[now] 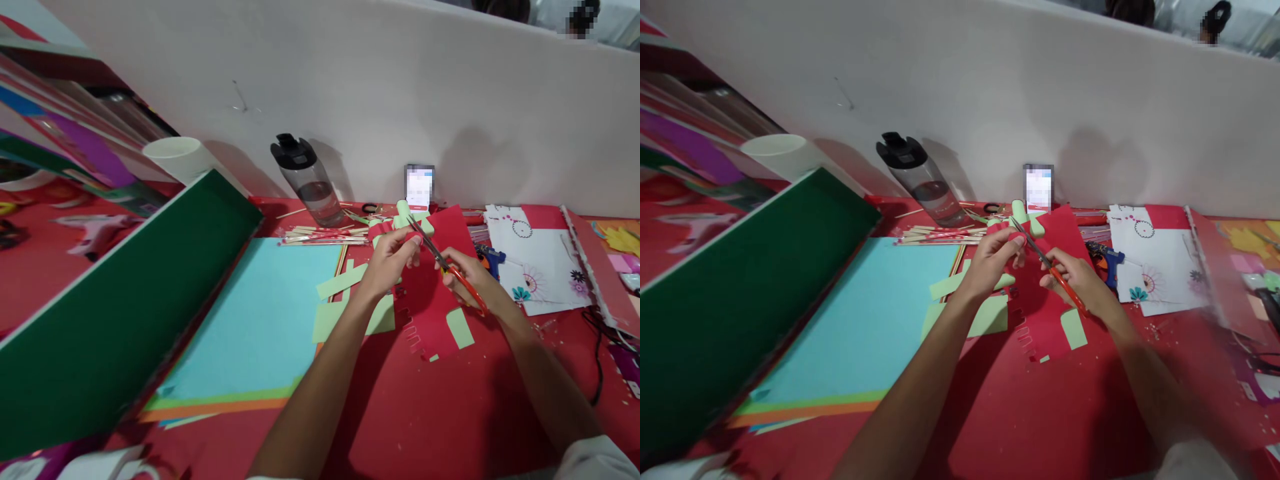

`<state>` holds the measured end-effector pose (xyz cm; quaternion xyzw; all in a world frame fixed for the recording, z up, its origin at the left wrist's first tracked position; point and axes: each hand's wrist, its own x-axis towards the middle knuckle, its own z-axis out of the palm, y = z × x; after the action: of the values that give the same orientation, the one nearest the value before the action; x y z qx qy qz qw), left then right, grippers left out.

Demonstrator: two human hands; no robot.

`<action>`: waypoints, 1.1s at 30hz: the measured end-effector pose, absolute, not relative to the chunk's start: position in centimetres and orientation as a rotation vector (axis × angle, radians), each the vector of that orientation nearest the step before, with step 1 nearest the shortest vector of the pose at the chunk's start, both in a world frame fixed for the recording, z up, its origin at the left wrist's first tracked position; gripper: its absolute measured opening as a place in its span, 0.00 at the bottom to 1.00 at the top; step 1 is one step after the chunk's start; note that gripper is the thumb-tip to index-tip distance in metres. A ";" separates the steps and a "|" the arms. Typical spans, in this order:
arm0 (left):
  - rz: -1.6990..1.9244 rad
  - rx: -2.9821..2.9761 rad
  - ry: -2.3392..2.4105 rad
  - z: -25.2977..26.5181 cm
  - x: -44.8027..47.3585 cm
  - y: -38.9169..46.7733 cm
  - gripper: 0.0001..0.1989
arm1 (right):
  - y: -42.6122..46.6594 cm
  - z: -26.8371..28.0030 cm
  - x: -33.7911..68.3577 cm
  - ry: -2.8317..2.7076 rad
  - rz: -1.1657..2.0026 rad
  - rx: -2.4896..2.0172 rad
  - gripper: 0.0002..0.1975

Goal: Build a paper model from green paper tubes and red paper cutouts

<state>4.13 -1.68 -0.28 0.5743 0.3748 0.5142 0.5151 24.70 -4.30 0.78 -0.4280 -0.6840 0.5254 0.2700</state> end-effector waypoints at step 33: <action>1.337 1.446 1.159 -0.5 1.0 -0.6 0.15 | -3.8 2.2 26.7 -1.651 0.912 -1.323 0.22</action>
<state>0.96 -0.59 -0.49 0.5756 0.4616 0.5321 0.4153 26.73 -3.78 2.21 -0.5245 -0.6546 0.3618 0.4068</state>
